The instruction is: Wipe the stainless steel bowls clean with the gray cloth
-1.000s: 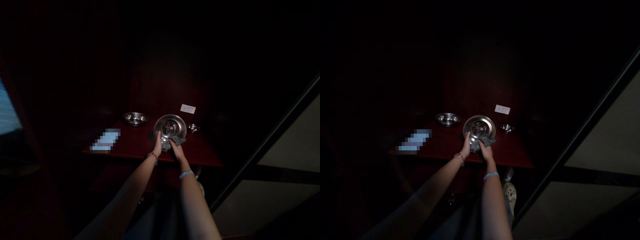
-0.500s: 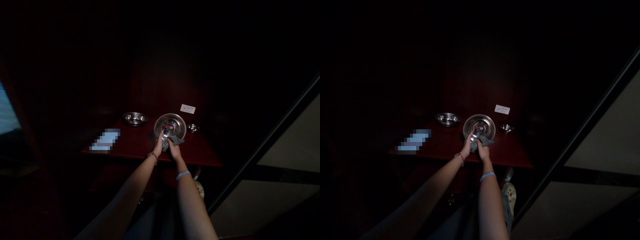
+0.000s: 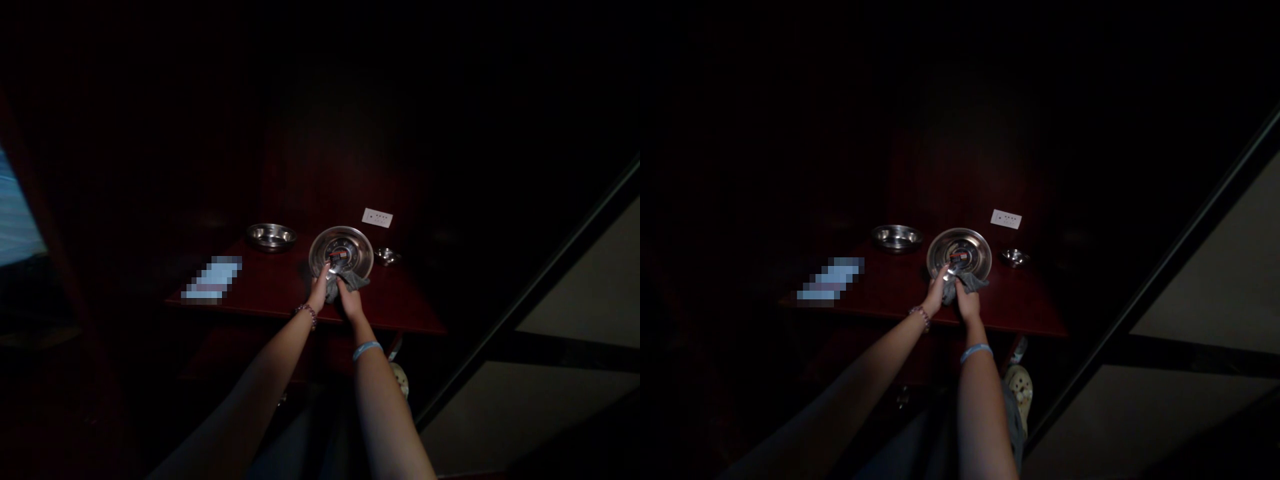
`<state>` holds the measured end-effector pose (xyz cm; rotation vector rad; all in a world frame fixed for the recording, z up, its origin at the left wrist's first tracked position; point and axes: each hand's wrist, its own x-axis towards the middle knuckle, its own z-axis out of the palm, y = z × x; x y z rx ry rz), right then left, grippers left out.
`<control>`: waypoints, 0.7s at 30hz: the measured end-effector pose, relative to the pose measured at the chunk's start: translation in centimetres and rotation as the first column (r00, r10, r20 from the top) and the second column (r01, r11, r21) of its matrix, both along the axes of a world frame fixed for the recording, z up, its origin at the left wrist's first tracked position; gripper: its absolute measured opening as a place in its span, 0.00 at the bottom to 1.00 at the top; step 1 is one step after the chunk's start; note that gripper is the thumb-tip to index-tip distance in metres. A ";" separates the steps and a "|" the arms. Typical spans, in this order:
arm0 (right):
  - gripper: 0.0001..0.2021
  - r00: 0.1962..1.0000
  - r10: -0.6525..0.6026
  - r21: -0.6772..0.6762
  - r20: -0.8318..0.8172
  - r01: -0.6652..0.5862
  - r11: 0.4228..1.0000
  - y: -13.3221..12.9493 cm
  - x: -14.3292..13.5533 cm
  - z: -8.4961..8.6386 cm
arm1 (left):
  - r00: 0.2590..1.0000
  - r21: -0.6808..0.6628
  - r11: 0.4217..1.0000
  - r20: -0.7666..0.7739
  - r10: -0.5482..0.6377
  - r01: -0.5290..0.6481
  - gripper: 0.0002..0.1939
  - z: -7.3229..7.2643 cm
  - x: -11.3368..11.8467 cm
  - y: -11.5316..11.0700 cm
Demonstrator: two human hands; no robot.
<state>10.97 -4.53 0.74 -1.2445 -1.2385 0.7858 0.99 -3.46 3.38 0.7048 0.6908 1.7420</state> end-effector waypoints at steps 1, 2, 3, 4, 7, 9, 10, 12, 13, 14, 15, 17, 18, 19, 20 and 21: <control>0.24 1.000 0.001 -0.005 0.000 -0.001 1.000 0.0 0.0 0.0 | 1.000 -0.008 1.000 -0.005 0.004 -0.004 0.12 0.1 0.0 -0.1; 0.24 1.000 0.002 -0.009 -0.003 -0.002 1.000 0.0 0.0 0.0 | 1.000 -0.013 1.000 -0.011 0.007 -0.007 0.12 0.1 0.0 -0.1; 0.24 1.000 0.002 -0.008 -0.007 -0.002 1.000 0.0 0.0 0.0 | 1.000 -0.017 1.000 -0.018 0.010 -0.011 0.12 0.2 0.0 -0.2; 0.24 1.000 0.002 -0.001 -0.013 -0.002 1.000 0.0 0.1 0.1 | 1.000 -0.019 1.000 -0.024 0.011 -0.012 0.13 0.2 0.0 -0.2; 0.24 0.999 0.017 0.026 -0.043 -0.016 1.000 0.0 0.1 0.1 | 1.000 -0.005 1.000 -0.028 -0.008 0.008 0.14 0.0 0.0 0.0; 0.25 0.998 0.031 0.025 -0.063 -0.030 0.999 0.1 0.1 0.1 | 1.000 0.005 1.000 -0.024 -0.017 0.017 0.15 -0.1 0.0 0.2; 0.25 0.997 0.037 0.017 -0.070 -0.036 0.999 0.2 0.1 0.0 | 1.000 0.008 1.000 -0.024 -0.015 0.016 0.16 -0.2 0.0 0.2; 0.25 0.996 0.043 0.002 -0.078 -0.042 0.999 0.4 0.2 -0.1 | 1.000 0.007 1.000 -0.028 -0.003 0.003 0.16 -0.2 0.0 0.4; 0.25 0.996 0.045 -0.003 -0.082 -0.045 0.999 0.5 0.3 -0.2 | 1.000 0.008 1.000 -0.031 0.002 -0.001 0.17 -0.3 0.0 0.4; 0.26 0.995 0.049 -0.008 -0.085 -0.050 0.999 0.6 0.3 -0.3 | 0.999 0.008 1.000 -0.033 0.004 -0.003 0.17 -0.3 0.0 0.4; 0.26 0.995 0.055 -0.014 -0.089 -0.056 0.998 0.6 0.4 -0.4 | 0.999 0.010 1.000 -0.034 0.002 -0.002 0.17 -0.3 0.0 0.5; 0.26 0.993 0.068 -0.024 -0.092 -0.070 0.997 0.8 0.5 -0.4 | 0.999 0.017 1.000 -0.036 -0.003 0.004 0.17 -0.5 0.0 0.6; 0.26 0.993 0.075 -0.027 -0.091 -0.078 0.997 0.8 0.6 -0.4 | 0.999 0.021 1.000 -0.035 -0.003 0.004 0.17 -0.5 0.0 0.7; 0.26 0.993 0.081 -0.027 -0.089 -0.084 0.996 0.8 0.7 -0.3 | 0.999 0.025 1.000 -0.032 0.001 0.000 0.17 -0.6 0.0 0.7; 0.26 0.992 0.087 -0.027 -0.088 -0.090 0.996 0.7 0.8 -0.2 | 1.000 0.028 1.000 -0.029 0.005 -0.004 0.18 -0.7 0.0 0.8; 0.27 0.992 0.094 -0.028 -0.087 -0.097 0.995 0.7 0.9 -0.1 | 1.000 0.033 0.999 -0.025 0.010 -0.009 0.18 -0.7 0.0 0.9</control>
